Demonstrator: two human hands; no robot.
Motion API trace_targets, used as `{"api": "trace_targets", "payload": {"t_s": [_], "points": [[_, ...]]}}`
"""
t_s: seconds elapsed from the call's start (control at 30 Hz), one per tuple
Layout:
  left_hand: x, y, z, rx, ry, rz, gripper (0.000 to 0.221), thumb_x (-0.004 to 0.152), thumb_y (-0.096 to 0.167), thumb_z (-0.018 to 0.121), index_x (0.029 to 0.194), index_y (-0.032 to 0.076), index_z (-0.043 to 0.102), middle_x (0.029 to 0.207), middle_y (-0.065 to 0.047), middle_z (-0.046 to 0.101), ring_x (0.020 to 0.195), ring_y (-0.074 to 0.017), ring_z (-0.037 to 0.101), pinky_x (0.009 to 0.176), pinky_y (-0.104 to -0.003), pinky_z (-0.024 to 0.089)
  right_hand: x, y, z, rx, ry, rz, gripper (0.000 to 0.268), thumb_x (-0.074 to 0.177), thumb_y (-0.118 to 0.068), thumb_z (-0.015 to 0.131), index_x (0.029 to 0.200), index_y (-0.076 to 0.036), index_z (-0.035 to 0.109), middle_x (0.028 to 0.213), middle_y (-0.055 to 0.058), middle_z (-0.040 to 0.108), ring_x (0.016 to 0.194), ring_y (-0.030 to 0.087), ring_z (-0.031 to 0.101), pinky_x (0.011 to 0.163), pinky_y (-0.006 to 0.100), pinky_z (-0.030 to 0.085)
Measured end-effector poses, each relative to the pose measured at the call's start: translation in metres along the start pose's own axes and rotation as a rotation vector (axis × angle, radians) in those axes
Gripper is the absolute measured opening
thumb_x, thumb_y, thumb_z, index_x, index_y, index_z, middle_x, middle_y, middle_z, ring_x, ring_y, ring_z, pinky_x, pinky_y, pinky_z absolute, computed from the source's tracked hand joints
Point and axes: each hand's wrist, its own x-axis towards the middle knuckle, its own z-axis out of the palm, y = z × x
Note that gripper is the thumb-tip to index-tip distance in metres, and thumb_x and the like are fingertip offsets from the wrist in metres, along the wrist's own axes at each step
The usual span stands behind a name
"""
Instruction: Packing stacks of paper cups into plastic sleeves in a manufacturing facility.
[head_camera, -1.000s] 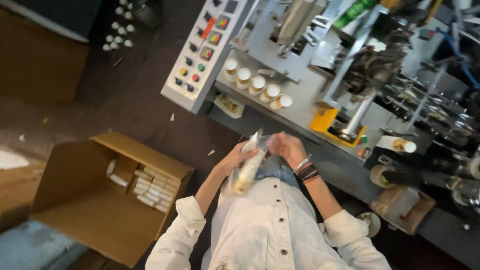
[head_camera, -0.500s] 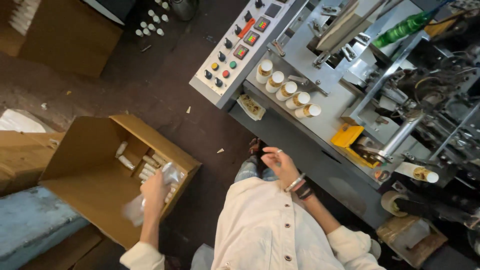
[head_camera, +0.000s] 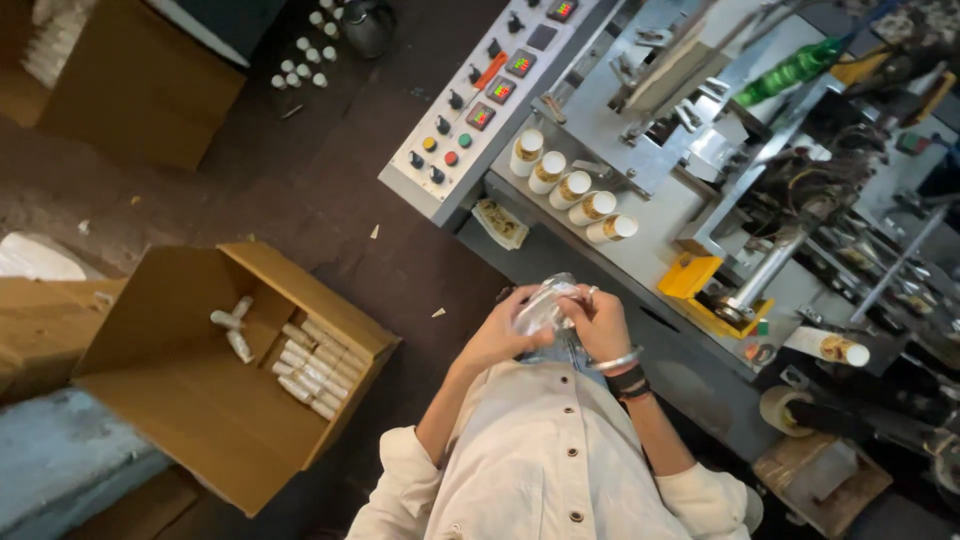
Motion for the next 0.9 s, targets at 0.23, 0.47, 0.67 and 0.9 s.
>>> {"api": "trace_targets", "payload": {"t_s": [0.23,0.47,0.67,0.9], "points": [[0.026,-0.005,0.031,-0.539,-0.09,-0.272,0.024,0.091,0.025,0.075,0.098,0.004,0.064,0.082,0.001,0.068,0.071,-0.0041,0.063,0.064,-0.024,0.053,-0.028,-0.069,-0.007,-0.184,0.298,-0.198,0.03,0.091,-0.011,0.07,0.117,0.002,0.065,0.092,0.009,0.073,0.08,0.011,0.069,0.07,0.026,0.055],[0.028,0.029,0.027,-0.098,-0.249,-0.085,0.025,0.093,0.024,0.08,0.099,0.004,0.066,0.083,-0.001,0.066,0.074,-0.0057,0.055,0.064,-0.025,0.049,-0.043,-0.031,-0.034,-0.268,0.553,-0.124,0.012,0.098,-0.013,0.069,0.097,-0.002,0.073,0.078,0.012,0.072,0.068,0.016,0.067,0.065,0.028,0.053],[0.027,0.011,0.007,-0.001,-0.414,0.005,0.04,0.078,0.021,0.084,0.104,0.002,0.06,0.087,0.002,0.065,0.078,-0.008,0.059,0.064,-0.027,0.051,-0.046,-0.014,-0.079,-0.194,0.76,-0.291,0.017,0.103,-0.013,0.064,0.106,0.0,0.073,0.086,0.006,0.073,0.069,0.014,0.067,0.064,0.028,0.053],[0.04,-0.034,0.043,-0.549,-0.084,-0.528,0.033,0.101,0.034,0.07,0.116,0.006,0.079,0.066,0.01,0.044,0.052,-0.0014,0.037,0.044,-0.02,0.028,-0.036,-0.03,-0.031,0.622,0.271,-0.057,0.029,0.106,-0.02,0.055,0.121,0.002,0.067,0.086,0.002,0.07,0.053,0.011,0.059,0.046,0.026,0.048]]}}
